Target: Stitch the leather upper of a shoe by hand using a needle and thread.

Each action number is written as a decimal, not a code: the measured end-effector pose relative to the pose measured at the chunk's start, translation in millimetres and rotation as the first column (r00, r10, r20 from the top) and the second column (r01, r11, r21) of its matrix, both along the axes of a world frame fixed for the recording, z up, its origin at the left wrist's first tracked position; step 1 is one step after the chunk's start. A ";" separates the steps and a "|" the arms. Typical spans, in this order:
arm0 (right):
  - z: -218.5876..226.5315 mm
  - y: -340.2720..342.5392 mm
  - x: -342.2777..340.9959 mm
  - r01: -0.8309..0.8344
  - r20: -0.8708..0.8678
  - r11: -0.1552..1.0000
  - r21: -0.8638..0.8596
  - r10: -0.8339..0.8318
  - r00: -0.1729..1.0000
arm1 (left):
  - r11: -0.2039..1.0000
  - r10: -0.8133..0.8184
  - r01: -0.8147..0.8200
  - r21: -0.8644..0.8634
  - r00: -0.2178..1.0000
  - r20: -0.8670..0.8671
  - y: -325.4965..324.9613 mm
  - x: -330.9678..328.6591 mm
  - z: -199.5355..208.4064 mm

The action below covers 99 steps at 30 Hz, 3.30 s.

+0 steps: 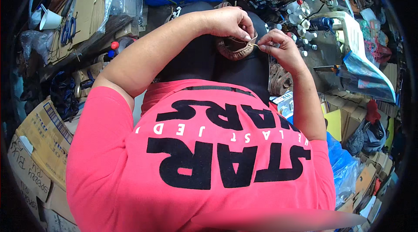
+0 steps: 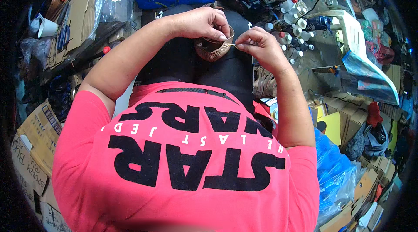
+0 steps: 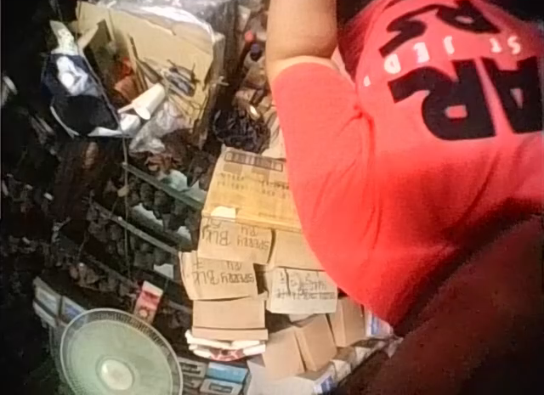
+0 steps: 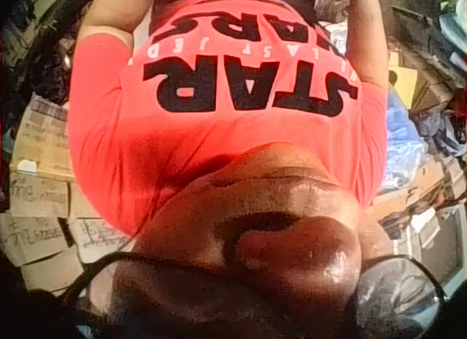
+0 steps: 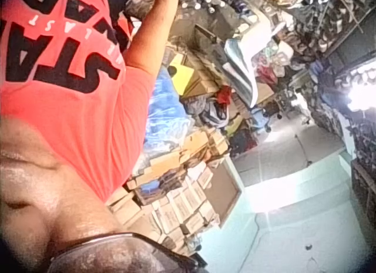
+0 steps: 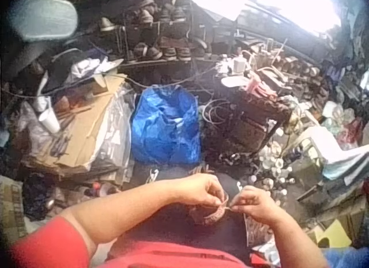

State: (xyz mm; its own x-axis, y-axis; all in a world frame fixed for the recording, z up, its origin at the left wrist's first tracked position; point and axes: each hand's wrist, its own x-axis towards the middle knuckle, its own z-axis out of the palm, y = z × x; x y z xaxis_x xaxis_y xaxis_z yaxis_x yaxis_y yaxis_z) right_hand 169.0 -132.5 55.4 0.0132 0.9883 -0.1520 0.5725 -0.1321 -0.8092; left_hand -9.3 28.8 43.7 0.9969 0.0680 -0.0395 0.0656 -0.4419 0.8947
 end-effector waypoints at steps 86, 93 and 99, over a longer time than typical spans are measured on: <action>10.3 -82.4 60.3 0.630 -0.014 0.741 -0.233 -0.651 0.759 | 0.703 0.700 -0.674 0.227 0.713 -0.047 59.9 -148.6 23.2; 38.1 26.8 -7.8 -0.053 -0.060 0.992 -0.114 0.046 0.997 | 0.841 0.129 -0.197 0.503 0.977 0.167 9.0 -62.8 -1.8; 36.8 48.8 -34.3 -0.003 0.288 0.925 -0.380 0.121 0.950 | 0.801 0.132 -0.109 0.589 0.991 0.004 5.6 -47.4 6.9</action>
